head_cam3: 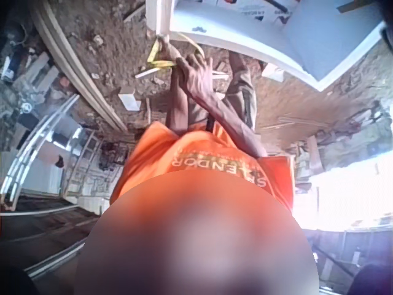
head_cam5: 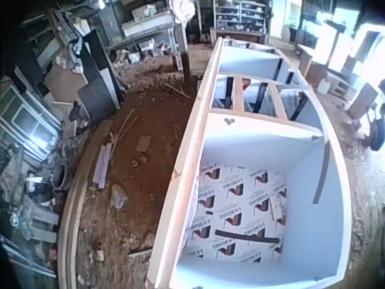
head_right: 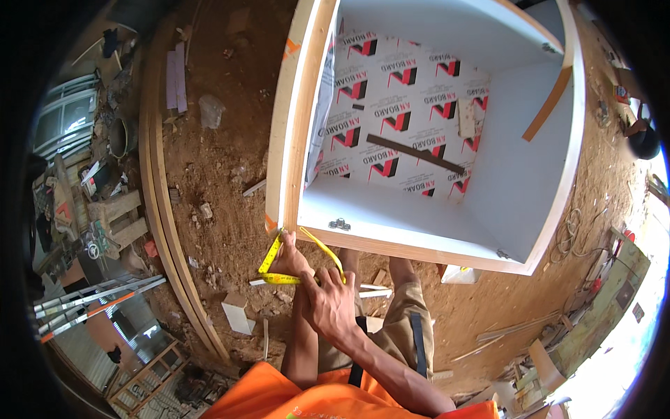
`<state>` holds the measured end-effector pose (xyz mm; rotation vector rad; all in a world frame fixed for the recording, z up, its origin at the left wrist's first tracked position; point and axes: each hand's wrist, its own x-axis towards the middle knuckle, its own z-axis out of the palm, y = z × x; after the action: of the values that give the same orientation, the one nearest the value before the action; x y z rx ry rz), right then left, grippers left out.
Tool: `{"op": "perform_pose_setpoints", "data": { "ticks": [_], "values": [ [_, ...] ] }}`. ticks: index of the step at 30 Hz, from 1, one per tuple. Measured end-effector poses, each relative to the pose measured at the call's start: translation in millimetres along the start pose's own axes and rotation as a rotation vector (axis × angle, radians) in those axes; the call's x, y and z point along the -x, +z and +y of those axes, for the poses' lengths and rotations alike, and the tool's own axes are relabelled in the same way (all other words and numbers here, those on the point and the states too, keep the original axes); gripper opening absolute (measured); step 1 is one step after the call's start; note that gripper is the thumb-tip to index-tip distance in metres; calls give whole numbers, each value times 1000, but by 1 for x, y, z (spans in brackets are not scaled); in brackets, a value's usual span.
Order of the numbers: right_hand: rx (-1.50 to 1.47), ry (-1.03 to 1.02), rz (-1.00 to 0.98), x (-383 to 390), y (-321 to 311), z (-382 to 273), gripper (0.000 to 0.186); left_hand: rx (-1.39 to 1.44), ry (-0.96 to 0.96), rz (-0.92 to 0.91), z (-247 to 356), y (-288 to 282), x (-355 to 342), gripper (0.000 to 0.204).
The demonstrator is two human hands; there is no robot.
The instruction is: The person measures a white cabinet frame with a tape measure, then carries a large wood panel to a table saw. They position the panel and push it through the saw blade to cut it, with another person assisting nearby.
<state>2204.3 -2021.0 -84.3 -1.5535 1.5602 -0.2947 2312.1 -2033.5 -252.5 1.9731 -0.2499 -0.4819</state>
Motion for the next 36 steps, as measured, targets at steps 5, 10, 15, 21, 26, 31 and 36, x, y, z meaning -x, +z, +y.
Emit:
{"op": "perform_pose_setpoints", "data": {
  "ticks": [5, 10, 15, 21, 26, 31, 36],
  "values": [
    [-57, 35, -53, -10, 4, 9, 39, -147, -82, 141, 12, 15, 13, 21],
    [-157, 94, -84, -23, 15, 10, 35, -232, -78, 193, 9, 24, 12, 20],
    [-276, 194, -170, -26, 21, 16, 32, -285, -61, 204, 6, 32, 10, 19],
    [-302, 205, -161, -30, 31, 22, 36, -304, -55, 199, 10, 41, 13, 19],
    [-294, 211, -154, -27, 30, 21, 35, -305, -63, 193, 15, 43, 14, 18],
    [-317, 215, -117, -23, 28, 23, 34, -305, -64, 184, 20, 39, 14, 18],
    [-316, 253, -100, -18, 25, 23, 30, -332, -57, 160, 24, 35, 18, 19]
  ]
}}
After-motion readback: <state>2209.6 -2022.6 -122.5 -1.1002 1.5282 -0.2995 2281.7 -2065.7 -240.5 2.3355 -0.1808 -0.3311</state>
